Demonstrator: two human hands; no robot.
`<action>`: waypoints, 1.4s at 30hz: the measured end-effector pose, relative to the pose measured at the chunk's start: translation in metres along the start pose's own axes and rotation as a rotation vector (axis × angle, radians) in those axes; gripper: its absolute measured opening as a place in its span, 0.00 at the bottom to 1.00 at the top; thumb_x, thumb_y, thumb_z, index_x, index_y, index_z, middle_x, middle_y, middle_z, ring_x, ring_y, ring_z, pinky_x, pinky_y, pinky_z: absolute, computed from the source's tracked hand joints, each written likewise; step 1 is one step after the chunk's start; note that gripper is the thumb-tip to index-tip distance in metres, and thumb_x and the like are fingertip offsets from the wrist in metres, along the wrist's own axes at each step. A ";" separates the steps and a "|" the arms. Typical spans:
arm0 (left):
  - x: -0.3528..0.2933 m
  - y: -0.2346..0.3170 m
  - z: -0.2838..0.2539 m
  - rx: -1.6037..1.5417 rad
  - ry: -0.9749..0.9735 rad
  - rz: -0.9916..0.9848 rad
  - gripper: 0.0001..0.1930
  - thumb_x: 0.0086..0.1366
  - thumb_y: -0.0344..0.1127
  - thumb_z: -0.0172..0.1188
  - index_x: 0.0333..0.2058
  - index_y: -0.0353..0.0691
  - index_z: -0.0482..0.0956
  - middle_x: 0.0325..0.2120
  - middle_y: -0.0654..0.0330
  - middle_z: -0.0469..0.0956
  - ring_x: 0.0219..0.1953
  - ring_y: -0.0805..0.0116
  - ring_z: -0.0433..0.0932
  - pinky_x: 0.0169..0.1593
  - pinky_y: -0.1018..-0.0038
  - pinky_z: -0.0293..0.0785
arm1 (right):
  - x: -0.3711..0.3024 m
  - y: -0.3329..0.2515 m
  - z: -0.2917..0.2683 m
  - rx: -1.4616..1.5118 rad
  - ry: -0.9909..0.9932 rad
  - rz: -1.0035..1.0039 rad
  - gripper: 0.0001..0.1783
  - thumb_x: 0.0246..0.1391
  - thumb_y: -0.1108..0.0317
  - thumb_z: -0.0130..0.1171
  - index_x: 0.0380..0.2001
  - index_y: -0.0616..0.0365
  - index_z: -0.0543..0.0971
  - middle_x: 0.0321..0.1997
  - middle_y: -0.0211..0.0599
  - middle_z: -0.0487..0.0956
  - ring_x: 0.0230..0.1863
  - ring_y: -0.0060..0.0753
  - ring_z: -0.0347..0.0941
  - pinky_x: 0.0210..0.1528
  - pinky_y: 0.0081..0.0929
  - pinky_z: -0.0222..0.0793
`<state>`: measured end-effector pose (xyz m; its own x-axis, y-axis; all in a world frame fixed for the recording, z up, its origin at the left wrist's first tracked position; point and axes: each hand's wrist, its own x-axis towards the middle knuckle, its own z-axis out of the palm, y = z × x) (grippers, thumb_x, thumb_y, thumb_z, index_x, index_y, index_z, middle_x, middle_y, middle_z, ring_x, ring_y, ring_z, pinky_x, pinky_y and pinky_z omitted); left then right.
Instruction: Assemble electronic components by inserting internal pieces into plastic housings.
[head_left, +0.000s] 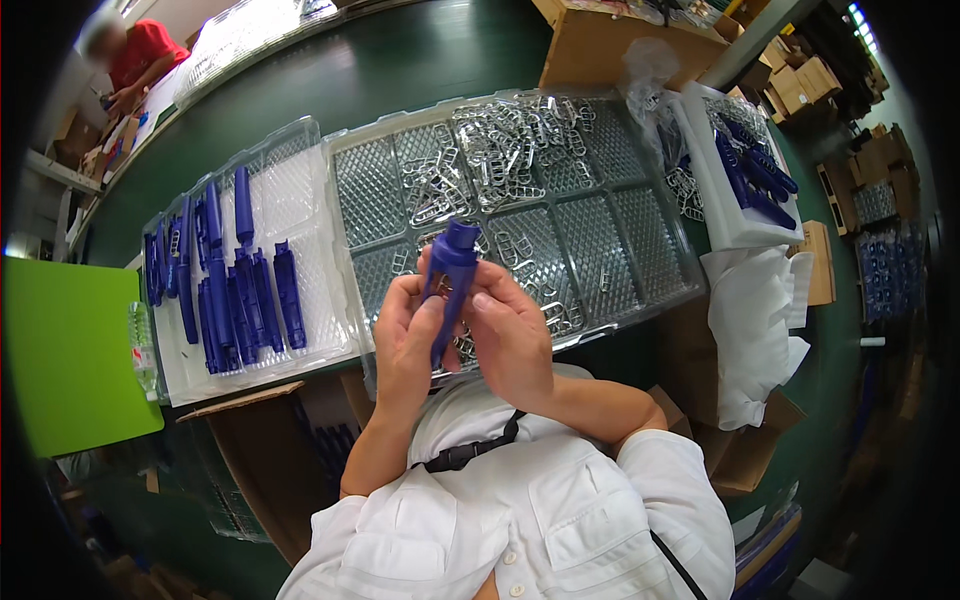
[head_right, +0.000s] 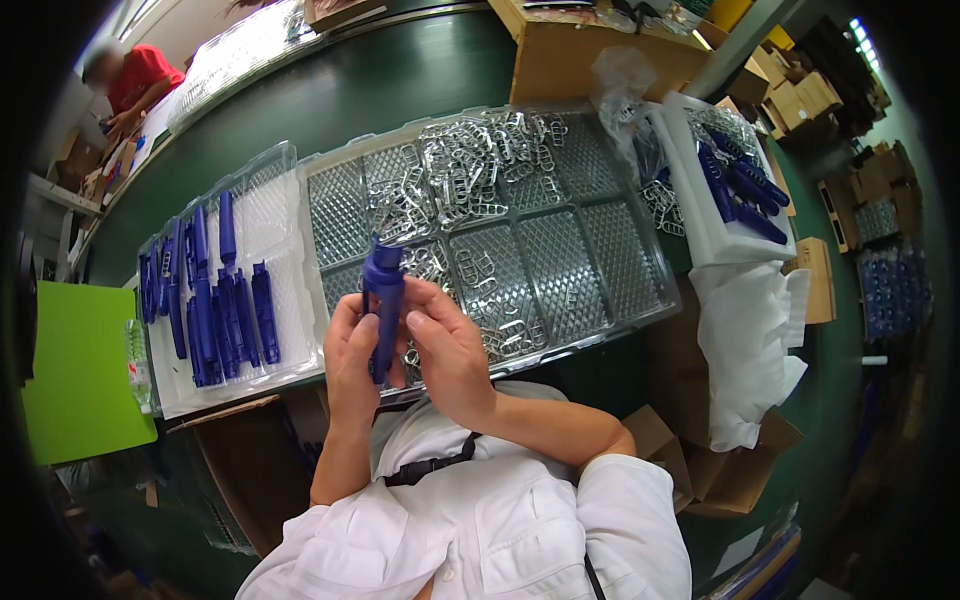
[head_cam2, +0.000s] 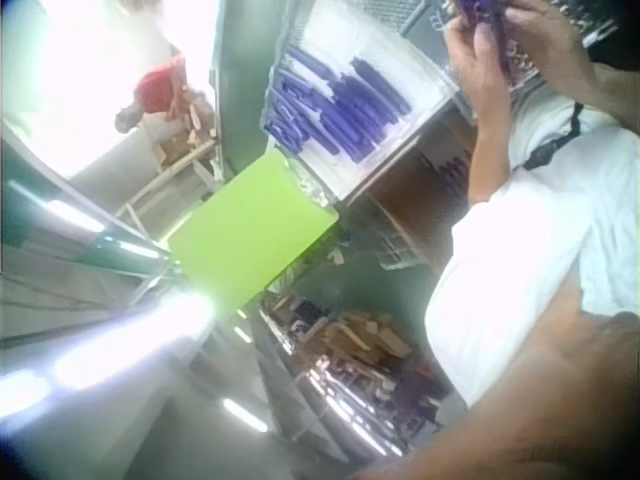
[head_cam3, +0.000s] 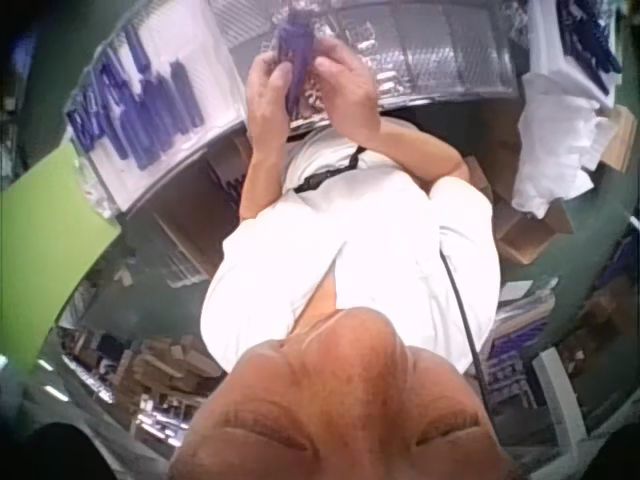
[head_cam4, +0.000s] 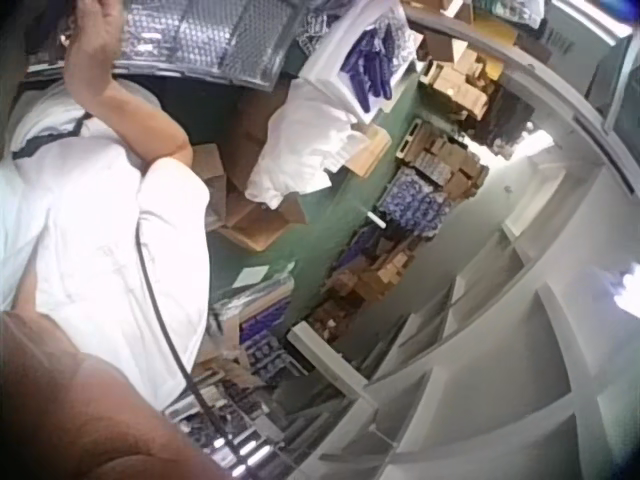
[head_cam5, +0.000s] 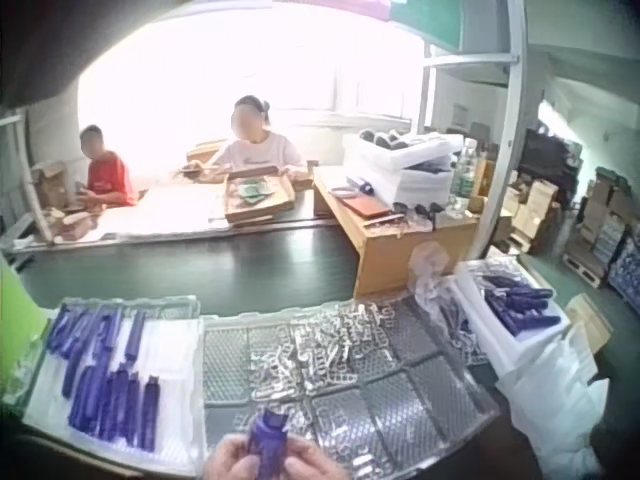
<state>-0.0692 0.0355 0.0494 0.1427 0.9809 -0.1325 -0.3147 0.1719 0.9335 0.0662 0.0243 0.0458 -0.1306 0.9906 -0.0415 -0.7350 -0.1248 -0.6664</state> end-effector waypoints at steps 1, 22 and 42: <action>0.001 -0.002 0.001 -0.055 0.004 0.005 0.14 0.76 0.39 0.56 0.50 0.35 0.71 0.31 0.63 0.78 0.26 0.82 0.74 0.22 0.82 0.72 | -0.003 0.006 -0.004 0.011 0.061 -0.004 0.22 0.74 0.73 0.48 0.67 0.65 0.68 0.60 0.41 0.78 0.48 0.22 0.75 0.32 0.21 0.78; 0.025 -0.017 0.117 1.009 -0.147 0.567 0.27 0.67 0.36 0.66 0.62 0.36 0.70 0.23 0.56 0.83 0.19 0.61 0.83 0.21 0.68 0.75 | -0.028 -0.093 -0.104 0.248 0.110 0.126 0.33 0.62 0.84 0.50 0.70 0.59 0.66 0.74 0.48 0.69 0.74 0.46 0.67 0.75 0.42 0.64; 0.005 -0.022 0.019 -0.284 -0.222 -0.099 0.31 0.77 0.54 0.55 0.63 0.30 0.68 0.37 0.54 0.77 0.15 0.82 0.67 0.18 0.86 0.62 | 0.147 -0.362 -0.310 -2.551 0.631 -0.845 0.21 0.61 0.66 0.63 0.55 0.64 0.81 0.49 0.51 0.86 0.45 0.43 0.86 0.52 0.33 0.79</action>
<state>-0.0433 0.0345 0.0346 0.3754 0.9200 -0.1129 -0.5323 0.3137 0.7863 0.5193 0.2330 0.0505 -0.0172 0.7506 0.6605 0.9649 -0.1606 0.2076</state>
